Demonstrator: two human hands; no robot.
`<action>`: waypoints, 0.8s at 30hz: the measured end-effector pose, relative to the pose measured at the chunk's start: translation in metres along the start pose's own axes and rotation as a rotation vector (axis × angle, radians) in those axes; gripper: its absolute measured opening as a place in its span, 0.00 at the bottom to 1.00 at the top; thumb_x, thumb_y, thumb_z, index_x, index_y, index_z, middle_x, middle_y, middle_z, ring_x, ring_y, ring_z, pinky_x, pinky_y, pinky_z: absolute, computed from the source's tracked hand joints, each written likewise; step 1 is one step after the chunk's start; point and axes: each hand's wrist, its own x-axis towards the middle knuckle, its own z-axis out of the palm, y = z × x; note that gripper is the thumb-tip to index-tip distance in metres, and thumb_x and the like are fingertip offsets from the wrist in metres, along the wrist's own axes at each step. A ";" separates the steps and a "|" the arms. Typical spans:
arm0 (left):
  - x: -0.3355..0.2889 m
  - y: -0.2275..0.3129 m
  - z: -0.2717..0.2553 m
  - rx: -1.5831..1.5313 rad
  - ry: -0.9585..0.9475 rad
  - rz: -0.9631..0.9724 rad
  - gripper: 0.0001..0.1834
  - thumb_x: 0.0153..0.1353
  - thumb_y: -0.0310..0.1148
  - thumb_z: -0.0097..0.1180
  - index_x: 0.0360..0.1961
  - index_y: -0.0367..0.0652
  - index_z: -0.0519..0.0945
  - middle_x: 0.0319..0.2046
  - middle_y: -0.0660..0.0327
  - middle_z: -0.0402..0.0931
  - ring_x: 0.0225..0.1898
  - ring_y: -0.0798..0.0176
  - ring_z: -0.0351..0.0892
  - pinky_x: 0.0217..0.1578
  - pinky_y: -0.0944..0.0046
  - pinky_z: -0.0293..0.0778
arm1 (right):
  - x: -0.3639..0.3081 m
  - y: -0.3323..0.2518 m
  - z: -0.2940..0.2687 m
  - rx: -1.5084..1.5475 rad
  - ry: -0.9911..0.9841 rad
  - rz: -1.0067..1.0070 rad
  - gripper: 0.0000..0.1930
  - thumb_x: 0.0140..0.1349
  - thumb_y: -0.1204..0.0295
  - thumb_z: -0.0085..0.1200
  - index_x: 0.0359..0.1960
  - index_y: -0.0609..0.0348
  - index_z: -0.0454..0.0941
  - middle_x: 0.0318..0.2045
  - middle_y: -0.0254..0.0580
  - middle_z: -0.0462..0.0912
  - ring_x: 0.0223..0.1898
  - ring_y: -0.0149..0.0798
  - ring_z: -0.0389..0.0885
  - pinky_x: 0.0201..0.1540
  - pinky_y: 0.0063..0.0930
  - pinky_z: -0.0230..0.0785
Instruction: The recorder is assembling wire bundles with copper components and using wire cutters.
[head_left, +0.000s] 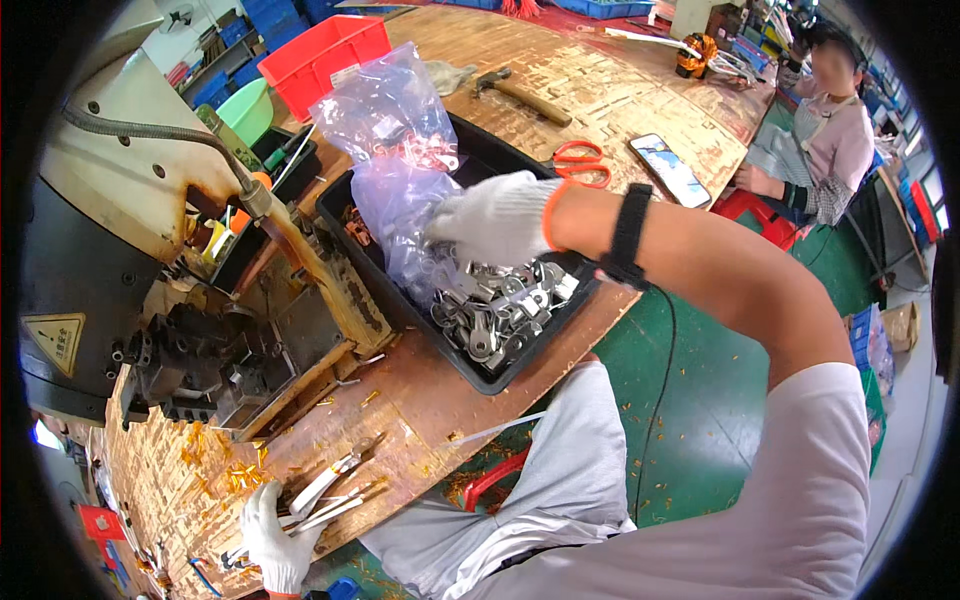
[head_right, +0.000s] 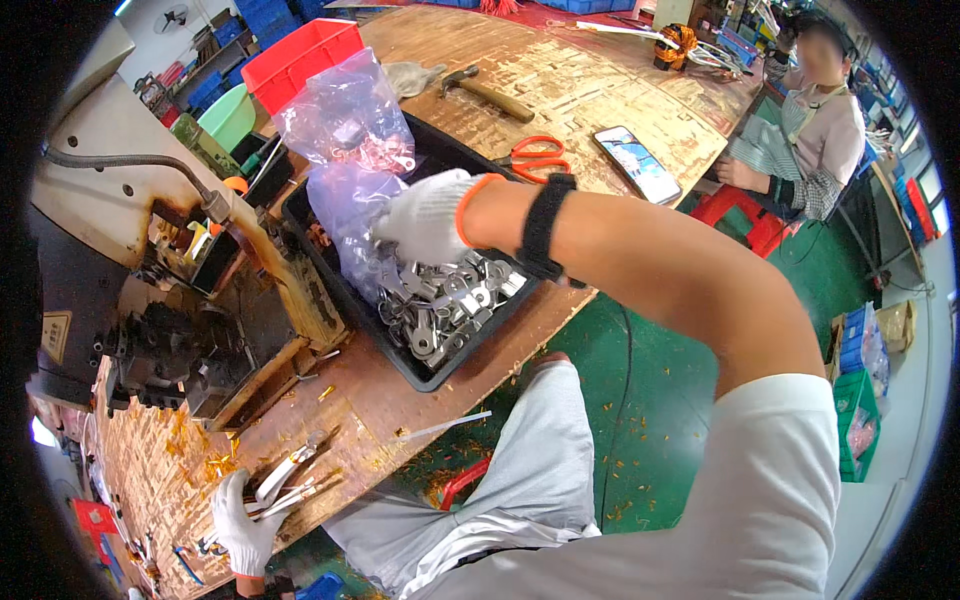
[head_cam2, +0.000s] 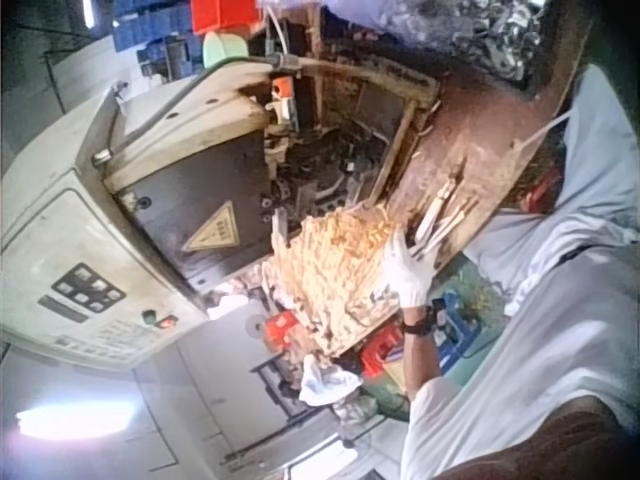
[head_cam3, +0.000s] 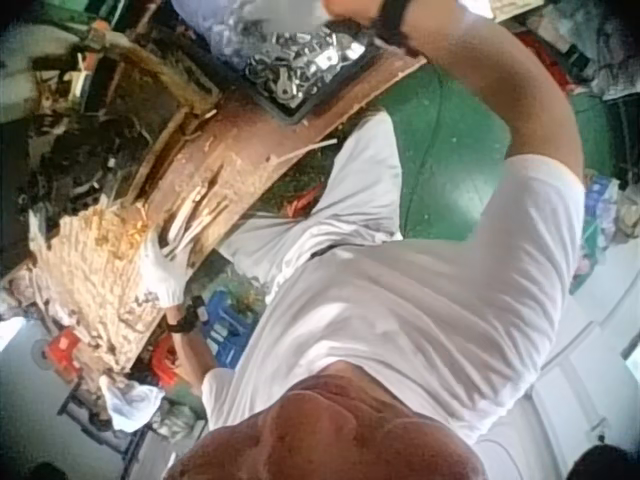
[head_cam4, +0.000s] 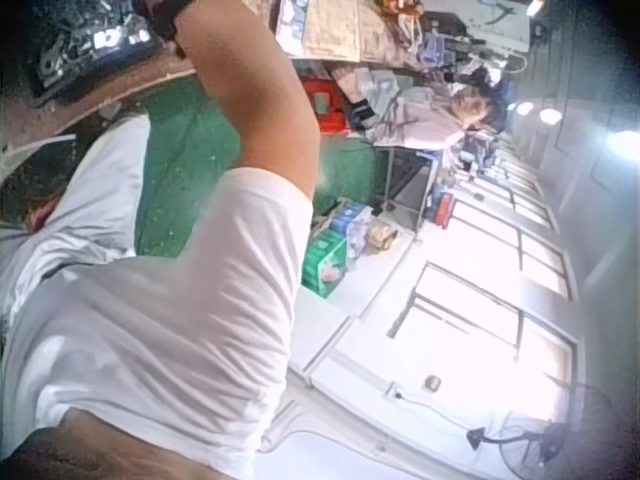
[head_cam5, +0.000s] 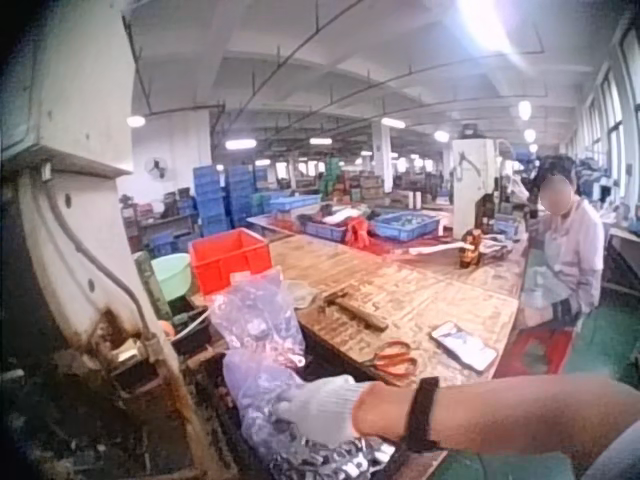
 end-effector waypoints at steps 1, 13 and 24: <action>0.001 0.000 0.001 -0.005 0.005 0.007 0.43 0.37 0.34 0.78 0.59 0.39 0.76 0.55 0.48 0.77 0.57 0.42 0.75 0.59 0.47 0.70 | 0.011 0.012 0.005 -0.008 0.034 -0.027 0.24 0.67 0.63 0.49 0.64 0.53 0.73 0.56 0.49 0.81 0.54 0.55 0.83 0.54 0.48 0.77; 0.001 0.002 -0.002 0.019 -0.022 -0.017 0.43 0.38 0.35 0.77 0.60 0.39 0.75 0.55 0.48 0.76 0.58 0.42 0.74 0.61 0.46 0.69 | 0.041 0.036 -0.033 0.120 0.261 0.226 0.28 0.63 0.43 0.53 0.50 0.53 0.83 0.44 0.52 0.87 0.47 0.56 0.86 0.47 0.47 0.77; -0.005 0.000 -0.005 0.059 -0.020 -0.025 0.44 0.38 0.37 0.79 0.60 0.40 0.75 0.55 0.47 0.76 0.58 0.42 0.75 0.61 0.46 0.69 | 0.006 -0.005 -0.045 0.113 0.538 0.001 0.18 0.70 0.54 0.48 0.47 0.52 0.82 0.38 0.51 0.85 0.42 0.57 0.85 0.42 0.50 0.78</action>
